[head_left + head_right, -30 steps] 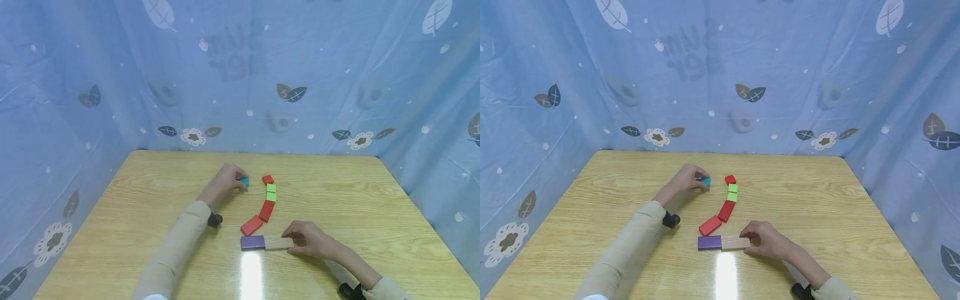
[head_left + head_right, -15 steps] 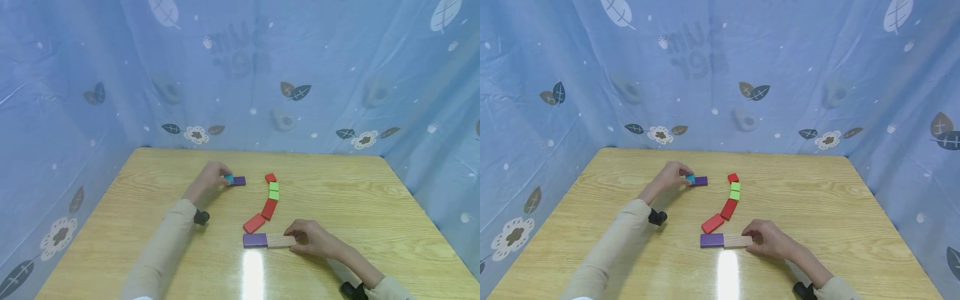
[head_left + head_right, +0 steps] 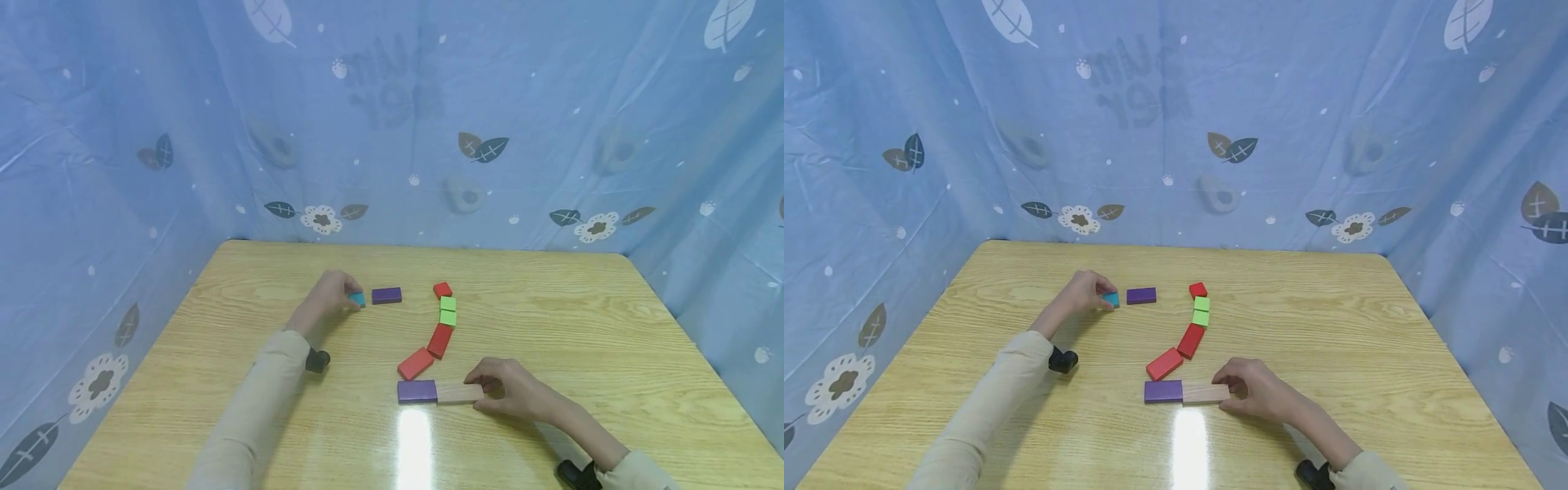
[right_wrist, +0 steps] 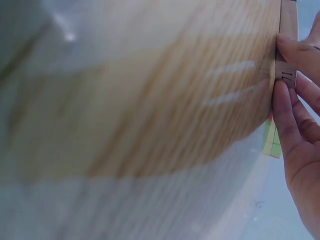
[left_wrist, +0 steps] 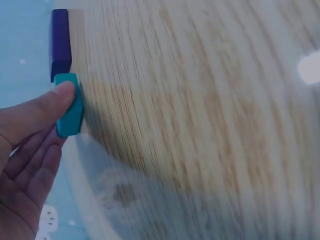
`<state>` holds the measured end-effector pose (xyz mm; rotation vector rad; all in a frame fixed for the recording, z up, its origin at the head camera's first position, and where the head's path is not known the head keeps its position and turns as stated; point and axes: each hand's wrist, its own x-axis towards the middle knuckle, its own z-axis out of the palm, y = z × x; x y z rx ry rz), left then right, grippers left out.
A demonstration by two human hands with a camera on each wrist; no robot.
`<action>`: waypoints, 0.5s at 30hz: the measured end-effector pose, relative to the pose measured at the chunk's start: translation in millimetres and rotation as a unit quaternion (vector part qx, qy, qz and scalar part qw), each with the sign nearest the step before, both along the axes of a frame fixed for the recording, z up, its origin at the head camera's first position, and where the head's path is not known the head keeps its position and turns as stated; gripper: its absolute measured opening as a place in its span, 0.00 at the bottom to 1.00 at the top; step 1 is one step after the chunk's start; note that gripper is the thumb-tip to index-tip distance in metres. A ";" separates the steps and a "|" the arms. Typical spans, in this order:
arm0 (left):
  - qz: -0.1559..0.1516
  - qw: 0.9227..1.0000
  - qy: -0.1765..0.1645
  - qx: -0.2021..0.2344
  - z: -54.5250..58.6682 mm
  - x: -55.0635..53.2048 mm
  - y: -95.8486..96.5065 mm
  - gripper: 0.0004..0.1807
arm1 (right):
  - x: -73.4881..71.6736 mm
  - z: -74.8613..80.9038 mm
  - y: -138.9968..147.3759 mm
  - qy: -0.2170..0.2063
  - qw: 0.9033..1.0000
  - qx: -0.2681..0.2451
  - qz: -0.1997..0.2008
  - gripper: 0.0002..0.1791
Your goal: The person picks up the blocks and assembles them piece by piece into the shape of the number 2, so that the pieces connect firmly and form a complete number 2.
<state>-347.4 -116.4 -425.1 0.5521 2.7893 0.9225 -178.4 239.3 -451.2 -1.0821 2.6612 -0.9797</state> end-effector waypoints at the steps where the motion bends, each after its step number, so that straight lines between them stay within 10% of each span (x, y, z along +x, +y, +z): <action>1: 0.000 1.000 0.002 -0.004 0.3 -0.1 0.5 0.20 | 0.0 0.3 0.1 -0.002 1.000 0.001 -0.001 0.15; 15: -0.036 0.998 0.033 -0.045 0.3 -6.0 27.1 0.23 | 0.3 -1.6 -0.3 0.000 1.000 -0.016 0.007 0.15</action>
